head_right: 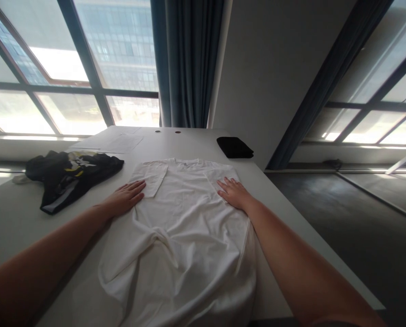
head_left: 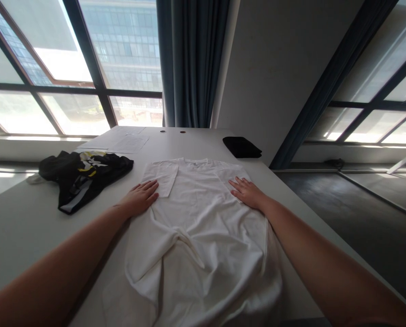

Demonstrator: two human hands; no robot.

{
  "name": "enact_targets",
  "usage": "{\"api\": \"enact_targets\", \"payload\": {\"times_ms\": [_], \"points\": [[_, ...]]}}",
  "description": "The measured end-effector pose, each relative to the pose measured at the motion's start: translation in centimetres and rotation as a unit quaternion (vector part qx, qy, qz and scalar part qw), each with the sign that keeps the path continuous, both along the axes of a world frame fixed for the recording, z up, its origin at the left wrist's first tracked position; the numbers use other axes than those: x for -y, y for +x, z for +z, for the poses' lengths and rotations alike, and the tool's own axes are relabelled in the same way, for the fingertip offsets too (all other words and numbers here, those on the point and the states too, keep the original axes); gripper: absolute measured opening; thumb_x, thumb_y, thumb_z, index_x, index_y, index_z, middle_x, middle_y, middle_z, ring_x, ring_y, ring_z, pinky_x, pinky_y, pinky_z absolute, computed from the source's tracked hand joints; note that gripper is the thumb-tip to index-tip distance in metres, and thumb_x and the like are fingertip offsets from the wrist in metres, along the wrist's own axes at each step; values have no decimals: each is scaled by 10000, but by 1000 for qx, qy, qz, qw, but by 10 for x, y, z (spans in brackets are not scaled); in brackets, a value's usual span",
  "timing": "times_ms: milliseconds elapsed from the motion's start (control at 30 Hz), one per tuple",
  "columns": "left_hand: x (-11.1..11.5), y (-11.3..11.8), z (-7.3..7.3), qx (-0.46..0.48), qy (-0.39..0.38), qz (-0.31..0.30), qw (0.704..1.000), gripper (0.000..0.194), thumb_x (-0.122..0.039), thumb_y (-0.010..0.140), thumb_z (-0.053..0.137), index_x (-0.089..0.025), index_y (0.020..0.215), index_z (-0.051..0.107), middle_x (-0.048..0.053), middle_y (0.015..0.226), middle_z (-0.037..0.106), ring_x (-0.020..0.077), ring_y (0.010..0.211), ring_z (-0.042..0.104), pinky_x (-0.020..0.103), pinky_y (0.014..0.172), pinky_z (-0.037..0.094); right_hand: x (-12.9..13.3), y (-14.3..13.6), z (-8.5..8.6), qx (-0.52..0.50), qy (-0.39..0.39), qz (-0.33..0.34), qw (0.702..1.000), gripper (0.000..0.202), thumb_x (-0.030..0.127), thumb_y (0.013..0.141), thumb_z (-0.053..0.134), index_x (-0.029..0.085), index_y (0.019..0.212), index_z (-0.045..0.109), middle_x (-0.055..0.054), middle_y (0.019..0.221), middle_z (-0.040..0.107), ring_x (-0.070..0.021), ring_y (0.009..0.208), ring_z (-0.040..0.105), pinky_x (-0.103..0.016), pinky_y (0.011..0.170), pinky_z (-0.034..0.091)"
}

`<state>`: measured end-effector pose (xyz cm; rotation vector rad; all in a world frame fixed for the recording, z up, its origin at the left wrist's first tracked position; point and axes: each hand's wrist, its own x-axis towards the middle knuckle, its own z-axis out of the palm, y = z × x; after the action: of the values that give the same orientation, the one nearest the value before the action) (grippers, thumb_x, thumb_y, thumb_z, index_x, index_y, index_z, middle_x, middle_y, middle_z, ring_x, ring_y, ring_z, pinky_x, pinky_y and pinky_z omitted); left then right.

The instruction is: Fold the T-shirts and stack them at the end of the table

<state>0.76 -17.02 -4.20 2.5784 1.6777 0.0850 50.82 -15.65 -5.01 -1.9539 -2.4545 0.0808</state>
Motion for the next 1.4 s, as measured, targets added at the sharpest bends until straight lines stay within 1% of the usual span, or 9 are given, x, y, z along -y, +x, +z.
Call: {"api": "enact_targets", "payload": {"times_ms": [200, 400, 533, 667, 800, 933, 1067, 1267, 1400], "points": [[-14, 0, 2, -25, -25, 20, 999, 707, -524, 1038, 232, -190, 1660, 260, 97, 1722, 190, 252, 1594, 178, 487, 1261, 177, -9, -11, 2, 14, -1, -21, 1000, 704, 645, 1034, 240, 318, 1655, 280, -74, 1733, 177, -373, 1580, 184, -561, 1252, 222], [-31, -5, 5, -26, -21, 16, 999, 719, -510, 1040, 228, -141, 1656, 253, 123, 1719, 181, 264, 1595, 172, 496, 1254, 191, -31, -17, 10, 28, 0, -4, 1000, 675, 599, 1054, 239, 304, 1661, 263, -85, 1731, 197, -348, 1580, 203, -538, 1249, 230], [-46, -12, 3, -36, -19, -2, 999, 767, -551, 1032, 199, -114, 1662, 218, 114, 1727, 148, 250, 1603, 133, 455, 1270, 155, -54, -16, 11, 29, -1, 9, 1000, 666, 584, 1060, 244, 298, 1661, 264, -87, 1731, 192, -343, 1581, 204, -535, 1249, 232], [-65, -18, -1, -34, -6, -10, 999, 781, -570, 1023, 188, -124, 1663, 224, 105, 1727, 160, 249, 1601, 144, 431, 1271, 149, -77, -16, 10, 36, 0, 19, 999, 654, 569, 1065, 242, 298, 1659, 269, -81, 1730, 190, -344, 1578, 213, -542, 1247, 236], [-86, -23, -3, -18, -3, -9, 1000, 803, -598, 1009, 196, -126, 1656, 254, 88, 1727, 186, 239, 1598, 160, 409, 1277, 132, -100, -15, 9, 43, 0, 22, 999, 649, 566, 1070, 230, 303, 1662, 255, -50, 1736, 184, -321, 1580, 215, -513, 1257, 229], [-106, -29, -4, 5, -7, -10, 1000, 808, -624, 1004, 196, -154, 1658, 255, 70, 1730, 190, 222, 1598, 158, 403, 1279, 117, -129, -10, 4, 39, 5, 34, 999, 657, 558, 1073, 232, 263, 1659, 270, -79, 1731, 199, -324, 1579, 218, -500, 1258, 229], [-128, -35, -3, 0, -21, -20, 1000, 832, -653, 998, 205, -153, 1663, 231, 81, 1734, 165, 226, 1604, 126, 398, 1278, 107, -159, -6, -2, 34, 11, 43, 998, 658, 543, 1073, 242, 235, 1654, 289, -103, 1724, 216, -349, 1576, 216, -529, 1253, 229], [-163, -35, -3, 0, -12, -5, 1000, 833, -671, 994, 225, -171, 1659, 258, 71, 1733, 187, 244, 1600, 147, 422, 1277, 128, -197, -3, -6, 17, 10, 47, 999, 673, 559, 1060, 263, 249, 1657, 284, -75, 1728, 207, -341, 1576, 222, -526, 1268, 209], [-179, -37, -6, -4, 0, 18, 1000, 806, -684, 991, 251, -223, 1652, 294, 65, 1724, 230, 270, 1583, 213, 443, 1273, 149, -220, 1, -11, -8, 13, 54, 998, 695, 572, 1043, 299, 225, 1645, 321, -81, 1719, 237, -331, 1581, 209, -512, 1282, 186]]}}
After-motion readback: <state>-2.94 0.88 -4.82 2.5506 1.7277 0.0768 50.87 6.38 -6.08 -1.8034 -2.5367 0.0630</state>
